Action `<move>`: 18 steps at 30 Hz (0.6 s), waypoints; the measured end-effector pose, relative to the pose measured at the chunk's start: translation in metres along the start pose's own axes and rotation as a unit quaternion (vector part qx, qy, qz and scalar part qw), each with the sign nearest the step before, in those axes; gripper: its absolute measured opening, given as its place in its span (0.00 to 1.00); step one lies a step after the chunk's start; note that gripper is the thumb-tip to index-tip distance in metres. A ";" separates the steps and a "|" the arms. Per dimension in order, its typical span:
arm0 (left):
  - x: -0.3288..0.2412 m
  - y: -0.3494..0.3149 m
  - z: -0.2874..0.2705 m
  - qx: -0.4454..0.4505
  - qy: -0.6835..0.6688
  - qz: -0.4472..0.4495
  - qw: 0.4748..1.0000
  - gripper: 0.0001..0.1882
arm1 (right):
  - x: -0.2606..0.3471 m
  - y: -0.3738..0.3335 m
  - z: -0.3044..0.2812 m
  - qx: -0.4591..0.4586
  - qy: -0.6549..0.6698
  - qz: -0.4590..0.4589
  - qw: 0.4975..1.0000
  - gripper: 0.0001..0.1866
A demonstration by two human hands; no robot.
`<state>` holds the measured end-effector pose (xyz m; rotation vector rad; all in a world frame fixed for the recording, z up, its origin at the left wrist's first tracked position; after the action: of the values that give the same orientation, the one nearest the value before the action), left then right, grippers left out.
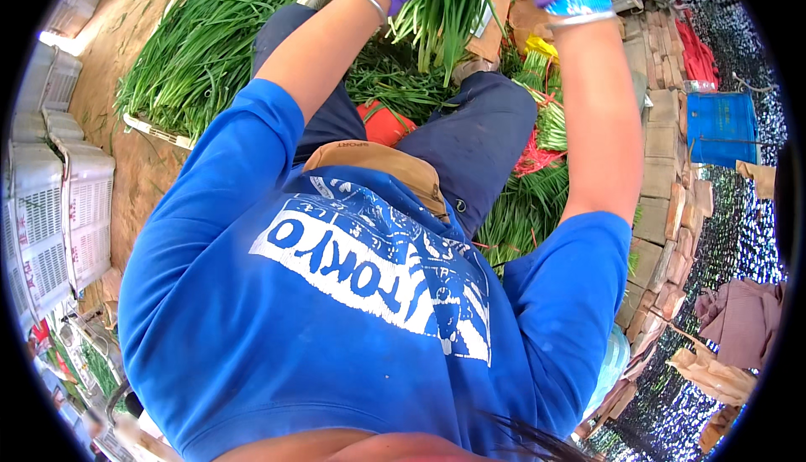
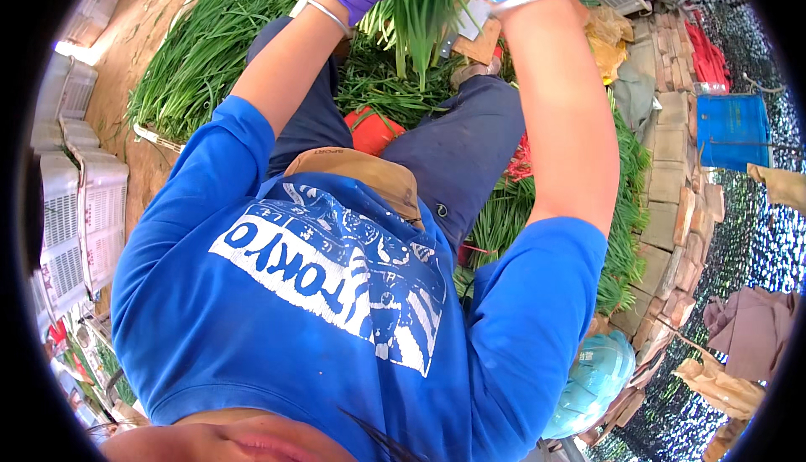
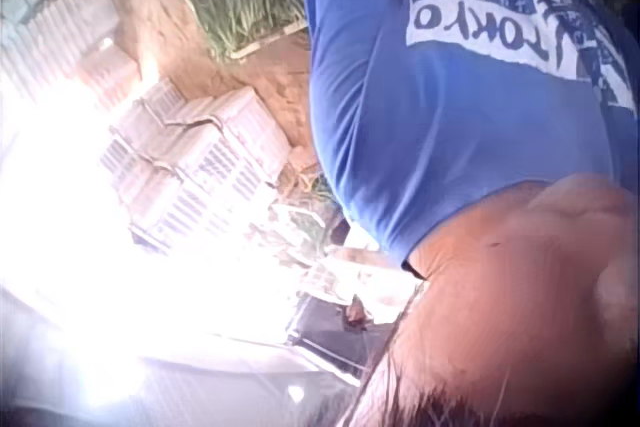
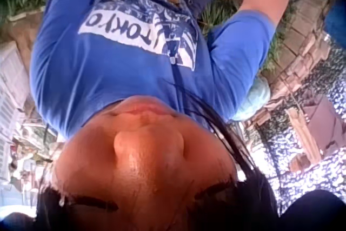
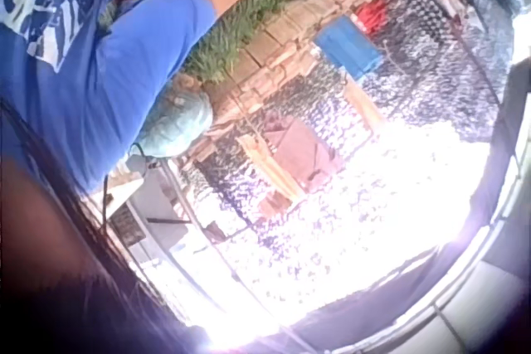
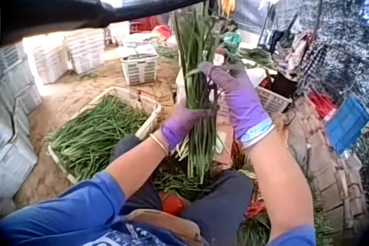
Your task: The person sorts and bundles green stalks, removing unwanted parts by hand and trimming them with a knife on a cardboard surface before placing them into a bundle.
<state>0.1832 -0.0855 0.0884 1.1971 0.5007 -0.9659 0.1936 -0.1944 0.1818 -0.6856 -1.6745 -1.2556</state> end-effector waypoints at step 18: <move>0.031 -0.067 -0.118 -0.087 -0.327 -0.110 0.934 0.14 | -0.093 -0.134 -0.004 0.196 -0.290 0.117 0.929 0.39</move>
<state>0.1615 0.0096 -0.0103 0.6062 0.1770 -1.4055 0.1235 -0.2346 0.0396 -1.0327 -2.1592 -0.5360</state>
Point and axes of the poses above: each hand's wrist, its own y-axis towards the middle knuckle, its own z-axis out of the palm, x = y × z, the point moved 2 cm from there along y, towards the middle knuckle, and after that the axes turned 4 degrees about z, right-handed, at the moved point
